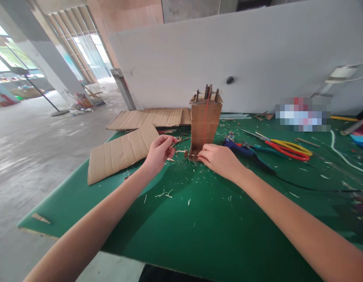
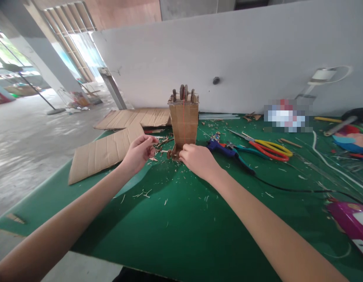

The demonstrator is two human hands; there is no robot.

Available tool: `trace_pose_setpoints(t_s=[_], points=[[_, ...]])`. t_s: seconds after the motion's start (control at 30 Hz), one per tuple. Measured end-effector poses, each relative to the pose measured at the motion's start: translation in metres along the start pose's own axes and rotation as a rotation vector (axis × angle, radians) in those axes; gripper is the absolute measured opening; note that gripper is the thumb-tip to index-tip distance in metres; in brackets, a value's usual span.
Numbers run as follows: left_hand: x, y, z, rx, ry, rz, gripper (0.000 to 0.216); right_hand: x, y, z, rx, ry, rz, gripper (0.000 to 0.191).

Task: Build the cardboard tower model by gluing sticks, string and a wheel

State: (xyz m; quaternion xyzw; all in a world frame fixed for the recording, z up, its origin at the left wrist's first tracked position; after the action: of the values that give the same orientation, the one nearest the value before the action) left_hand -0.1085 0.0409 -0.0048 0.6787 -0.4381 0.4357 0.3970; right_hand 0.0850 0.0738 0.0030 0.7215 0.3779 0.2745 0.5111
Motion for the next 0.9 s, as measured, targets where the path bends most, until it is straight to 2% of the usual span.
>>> trace_pose_setpoints(t_s=[0.07, 0.2, 0.27, 0.33, 0.47, 0.6, 0.73, 0.8, 0.9], points=[[0.000, 0.001, 0.002, -0.047, -0.051, -0.121, 0.021, -0.004, -0.005, 0.001, 0.017, 0.057, 0.131, 0.028], [0.005, -0.011, 0.016, -0.235, -0.412, -0.817, 0.025, -0.008, -0.012, 0.003, 0.075, 0.113, 0.274, 0.029], [0.003, -0.017, 0.022, -0.283, -0.545, -1.104, 0.028, -0.011, -0.014, 0.003, 0.109, 0.135, 0.325, 0.029], [0.001, -0.022, 0.026, -0.293, -0.623, -1.267, 0.031, -0.013, -0.015, 0.002, 0.142, 0.148, 0.356, 0.029], [-0.001, -0.032, 0.029, -0.289, -0.777, -1.419, 0.032, -0.016, -0.019, 0.001, 0.198, 0.159, 0.375, 0.028], [-0.005, -0.039, 0.027, -0.217, -0.819, -1.470, 0.027, -0.015, -0.025, -0.001, 0.285, 0.149, 0.379, 0.025], [-0.010, -0.039, 0.027, -0.202, -0.666, -1.357, 0.025, -0.011, -0.019, -0.001, 0.360, 0.104, 0.304, 0.027], [-0.008, -0.037, 0.028, -0.237, -0.573, -1.145, 0.020, -0.005, -0.009, 0.001, 0.417, 0.055, 0.209, 0.028], [0.006, -0.029, 0.019, -0.213, -0.422, -0.663, 0.012, 0.012, 0.009, 0.007, 0.517, -0.058, 0.009, 0.023]])
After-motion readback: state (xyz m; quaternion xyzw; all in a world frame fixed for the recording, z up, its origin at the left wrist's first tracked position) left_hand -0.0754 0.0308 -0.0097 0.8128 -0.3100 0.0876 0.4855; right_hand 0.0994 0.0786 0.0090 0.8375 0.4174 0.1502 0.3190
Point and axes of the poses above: each hand's wrist, its own z-axis away from the middle knuckle, its own y-axis out of the back of the hand, x = y × z, the point moved 4 cm from there along -z, towards the middle knuckle, and after that the axes turned 3 degrees about -y, right-handed, at the moved point
